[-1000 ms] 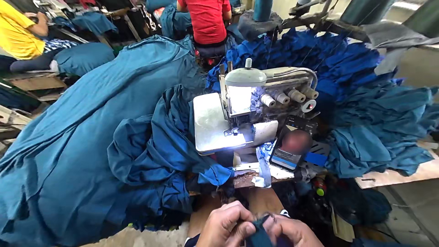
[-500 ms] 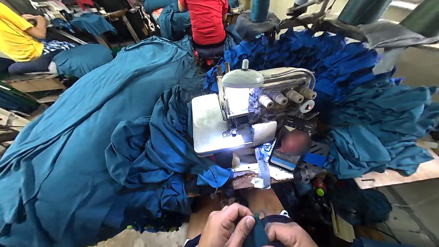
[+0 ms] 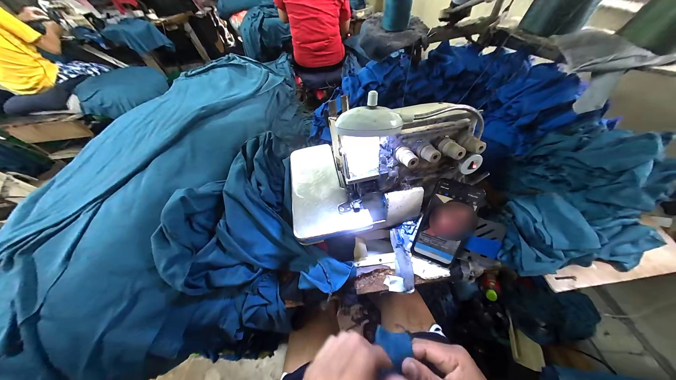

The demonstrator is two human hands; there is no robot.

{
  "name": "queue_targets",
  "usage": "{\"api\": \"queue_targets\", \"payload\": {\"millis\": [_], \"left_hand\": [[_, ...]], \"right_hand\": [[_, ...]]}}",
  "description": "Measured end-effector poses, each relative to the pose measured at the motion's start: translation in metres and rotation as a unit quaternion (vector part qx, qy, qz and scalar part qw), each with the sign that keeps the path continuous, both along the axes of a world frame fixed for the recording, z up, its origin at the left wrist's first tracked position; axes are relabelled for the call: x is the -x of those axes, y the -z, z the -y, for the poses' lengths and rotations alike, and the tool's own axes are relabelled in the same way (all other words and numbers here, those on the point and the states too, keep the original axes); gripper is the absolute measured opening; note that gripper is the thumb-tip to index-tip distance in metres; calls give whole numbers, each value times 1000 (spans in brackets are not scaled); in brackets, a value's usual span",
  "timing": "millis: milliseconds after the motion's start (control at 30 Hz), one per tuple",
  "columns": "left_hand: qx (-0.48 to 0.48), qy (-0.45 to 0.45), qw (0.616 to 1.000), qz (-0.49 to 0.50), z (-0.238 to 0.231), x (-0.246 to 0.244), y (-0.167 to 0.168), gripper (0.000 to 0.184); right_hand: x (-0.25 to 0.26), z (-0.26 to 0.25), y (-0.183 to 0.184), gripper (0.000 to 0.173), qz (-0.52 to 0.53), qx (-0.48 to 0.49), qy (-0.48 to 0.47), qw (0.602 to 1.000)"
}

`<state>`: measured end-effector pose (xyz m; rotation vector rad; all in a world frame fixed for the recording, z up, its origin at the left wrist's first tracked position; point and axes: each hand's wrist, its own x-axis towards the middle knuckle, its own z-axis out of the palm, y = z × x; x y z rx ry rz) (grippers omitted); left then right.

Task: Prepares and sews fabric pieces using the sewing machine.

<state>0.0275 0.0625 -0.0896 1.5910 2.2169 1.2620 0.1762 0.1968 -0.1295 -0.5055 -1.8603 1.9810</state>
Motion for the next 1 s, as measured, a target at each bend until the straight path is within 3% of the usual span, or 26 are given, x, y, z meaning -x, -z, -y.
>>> {"api": "queue_targets", "payload": {"millis": [100,233,433,533,633,733,767,800,833,867,933,1000], "left_hand": [[76,19,997,-9,2,-17,8,22],[91,18,996,-8,-2,-16,19,16],[66,84,964,242,-2,0,22,15],[32,74,946,315,-3,-3,27,9],[-32,66,883,463,-1,-5,35,6],[-69,69,750,654,1,-6,45,11],[-70,63,723,685,2,-7,46,12],[-71,51,722,686,1,-8,46,12],[-74,30,755,651,0,-10,45,11],[-79,5,814,576,-1,-13,43,9],[-89,-46,936,338,-3,-16,41,5],[-84,-60,987,121,-3,-15,34,6]], "right_hand": [[0,5,0,25,8,-42,13,999],[0,10,1,27,22,-87,42,995],[-2,13,-8,25,73,-60,73,993],[0,12,-8,19,67,-70,96,991],[1,13,-4,9,28,-35,108,993],[0,14,1,7,-12,96,98,990],[0,14,1,8,-15,128,92,987],[0,14,0,9,-12,142,88,986],[1,14,0,9,-5,141,87,986],[1,13,0,9,3,125,85,988],[0,12,1,10,20,79,82,993],[0,11,2,11,29,35,80,996]]}}
